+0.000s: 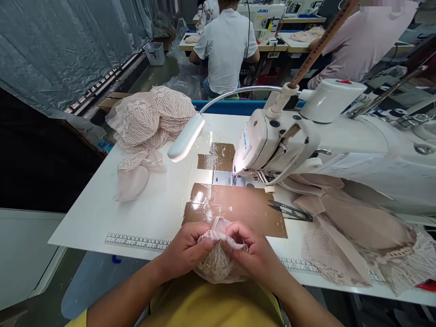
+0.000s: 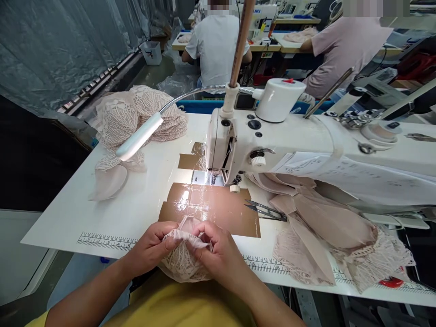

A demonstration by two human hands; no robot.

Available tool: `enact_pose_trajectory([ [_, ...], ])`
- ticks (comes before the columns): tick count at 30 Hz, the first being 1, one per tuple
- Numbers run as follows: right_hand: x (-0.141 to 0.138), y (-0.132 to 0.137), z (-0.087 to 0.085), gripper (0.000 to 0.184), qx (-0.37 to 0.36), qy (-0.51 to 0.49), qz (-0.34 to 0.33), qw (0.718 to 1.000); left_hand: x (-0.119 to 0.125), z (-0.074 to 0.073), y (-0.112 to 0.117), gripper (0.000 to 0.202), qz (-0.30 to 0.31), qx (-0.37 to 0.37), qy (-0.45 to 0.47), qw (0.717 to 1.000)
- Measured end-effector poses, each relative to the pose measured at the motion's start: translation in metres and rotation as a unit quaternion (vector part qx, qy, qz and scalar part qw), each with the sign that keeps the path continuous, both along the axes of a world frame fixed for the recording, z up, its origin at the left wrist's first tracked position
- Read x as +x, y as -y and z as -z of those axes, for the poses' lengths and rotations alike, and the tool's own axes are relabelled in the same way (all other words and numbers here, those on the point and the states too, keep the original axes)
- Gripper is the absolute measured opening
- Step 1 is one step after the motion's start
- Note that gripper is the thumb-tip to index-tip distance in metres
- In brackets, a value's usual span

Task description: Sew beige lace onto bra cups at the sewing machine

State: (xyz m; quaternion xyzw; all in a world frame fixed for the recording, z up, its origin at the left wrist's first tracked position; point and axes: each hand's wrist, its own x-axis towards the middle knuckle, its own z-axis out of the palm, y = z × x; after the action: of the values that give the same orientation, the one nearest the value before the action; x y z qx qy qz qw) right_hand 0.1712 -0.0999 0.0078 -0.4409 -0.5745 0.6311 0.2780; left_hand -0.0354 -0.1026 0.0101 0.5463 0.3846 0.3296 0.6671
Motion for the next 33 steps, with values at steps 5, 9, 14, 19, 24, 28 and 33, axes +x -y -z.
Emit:
enact_pose_trajectory([
  [5,-0.005,-0.002,0.002,0.032,-0.171,-0.164,0.090,0.967,-0.007,0.005,0.002,0.043,-0.104,-0.147,0.122,0.976],
  [9,-0.005,-0.002,-0.003,0.027,-0.187,-0.233,0.260,0.918,-0.011,0.009,0.016,0.060,-0.138,-0.281,0.330,0.891],
  [14,-0.016,-0.002,-0.003,0.029,-0.091,-0.173,0.191,0.962,0.013,0.005,0.031,0.060,-0.090,-0.307,0.354,0.879],
  [19,-0.021,-0.002,0.001,0.030,-0.073,-0.147,0.191,0.968,0.033,0.004,0.023,0.055,-0.179,-0.295,0.297,0.890],
  [24,-0.004,-0.008,-0.004,0.029,-0.101,-0.200,0.283,0.933,0.004,0.010,0.035,0.010,-0.026,-0.230,0.199,0.952],
  [28,0.003,-0.010,-0.011,0.026,-0.039,-0.147,0.169,0.974,-0.040,-0.013,0.035,0.026,0.170,-0.101,0.113,0.974],
  [33,-0.013,-0.001,-0.017,0.019,0.041,-0.075,-0.044,0.995,-0.044,-0.042,0.011,0.062,-0.036,0.163,-0.110,0.980],
])
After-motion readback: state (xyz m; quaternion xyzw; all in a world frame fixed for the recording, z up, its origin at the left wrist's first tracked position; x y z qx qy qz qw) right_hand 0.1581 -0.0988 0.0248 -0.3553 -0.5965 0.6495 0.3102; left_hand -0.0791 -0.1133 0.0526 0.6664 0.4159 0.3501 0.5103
